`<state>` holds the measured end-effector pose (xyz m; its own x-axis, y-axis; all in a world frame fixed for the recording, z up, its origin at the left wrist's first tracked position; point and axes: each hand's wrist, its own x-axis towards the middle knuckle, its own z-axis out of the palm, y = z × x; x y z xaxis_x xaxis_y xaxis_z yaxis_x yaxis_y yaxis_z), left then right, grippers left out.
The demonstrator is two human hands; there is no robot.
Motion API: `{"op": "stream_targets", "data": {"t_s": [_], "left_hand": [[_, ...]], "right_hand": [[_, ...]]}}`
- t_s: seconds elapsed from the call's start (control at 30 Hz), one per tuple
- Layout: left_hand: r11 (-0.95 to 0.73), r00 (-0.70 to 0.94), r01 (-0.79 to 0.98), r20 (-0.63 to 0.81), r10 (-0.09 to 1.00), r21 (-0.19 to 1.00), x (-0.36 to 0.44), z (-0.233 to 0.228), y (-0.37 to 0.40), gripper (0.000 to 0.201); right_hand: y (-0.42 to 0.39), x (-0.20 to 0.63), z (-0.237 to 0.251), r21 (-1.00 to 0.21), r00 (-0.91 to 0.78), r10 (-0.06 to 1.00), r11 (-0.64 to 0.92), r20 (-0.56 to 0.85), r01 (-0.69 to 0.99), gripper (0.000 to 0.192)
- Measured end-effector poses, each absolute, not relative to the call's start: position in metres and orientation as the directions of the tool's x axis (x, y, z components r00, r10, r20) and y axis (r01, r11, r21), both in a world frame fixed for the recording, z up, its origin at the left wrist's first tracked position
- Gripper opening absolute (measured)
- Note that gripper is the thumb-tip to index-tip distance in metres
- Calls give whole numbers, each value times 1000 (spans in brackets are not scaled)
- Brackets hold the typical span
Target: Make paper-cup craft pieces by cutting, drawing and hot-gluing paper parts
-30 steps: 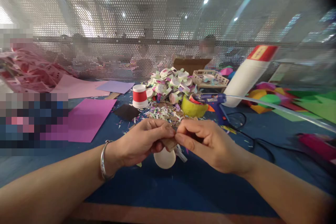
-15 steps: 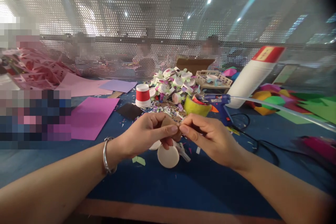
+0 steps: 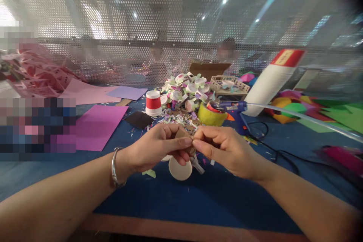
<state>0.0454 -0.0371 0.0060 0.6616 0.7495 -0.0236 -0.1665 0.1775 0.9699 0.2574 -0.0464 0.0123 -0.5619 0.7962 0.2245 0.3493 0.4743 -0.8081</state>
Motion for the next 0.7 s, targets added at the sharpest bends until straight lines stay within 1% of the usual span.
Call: {"op": "stream_targets", "data": {"t_s": [0.13, 0.23, 0.3, 0.37, 0.43, 0.5, 0.6, 0.7], "left_hand": [[331, 643, -236, -109, 758, 914, 52, 6, -41, 23], [409, 649, -261, -155, 745, 875, 54, 8, -43, 25], [425, 642, -275, -164, 749, 863, 55, 9, -44, 24], [376, 610, -284, -136, 781, 882, 55, 9, -45, 24], [252, 556, -287, -54, 829, 924, 55, 8, -45, 24], [101, 509, -278, 57, 859, 955, 54, 7, -45, 25], [-64, 487, -236, 175, 856, 970, 53, 5, -43, 23], [-167, 501, -157, 224, 836, 973, 51, 6, -44, 19]], "right_hand": [[-51, 255, 11, -734, -516, 776, 579, 362, 355, 27], [-55, 251, 9, -621, -484, 728, 677, 486, 395, 24], [-57, 250, 8, -523, -465, 685, 729, 561, 442, 23], [-56, 249, 7, -472, -450, 668, 740, 592, 479, 22], [-55, 249, 6, -510, -442, 696, 717, 566, 476, 21], [-53, 250, 5, -606, -442, 744, 666, 500, 436, 22], [-51, 251, 6, -743, -451, 801, 567, 395, 356, 23], [-50, 252, 9, -807, -472, 815, 507, 335, 303, 23]]}}
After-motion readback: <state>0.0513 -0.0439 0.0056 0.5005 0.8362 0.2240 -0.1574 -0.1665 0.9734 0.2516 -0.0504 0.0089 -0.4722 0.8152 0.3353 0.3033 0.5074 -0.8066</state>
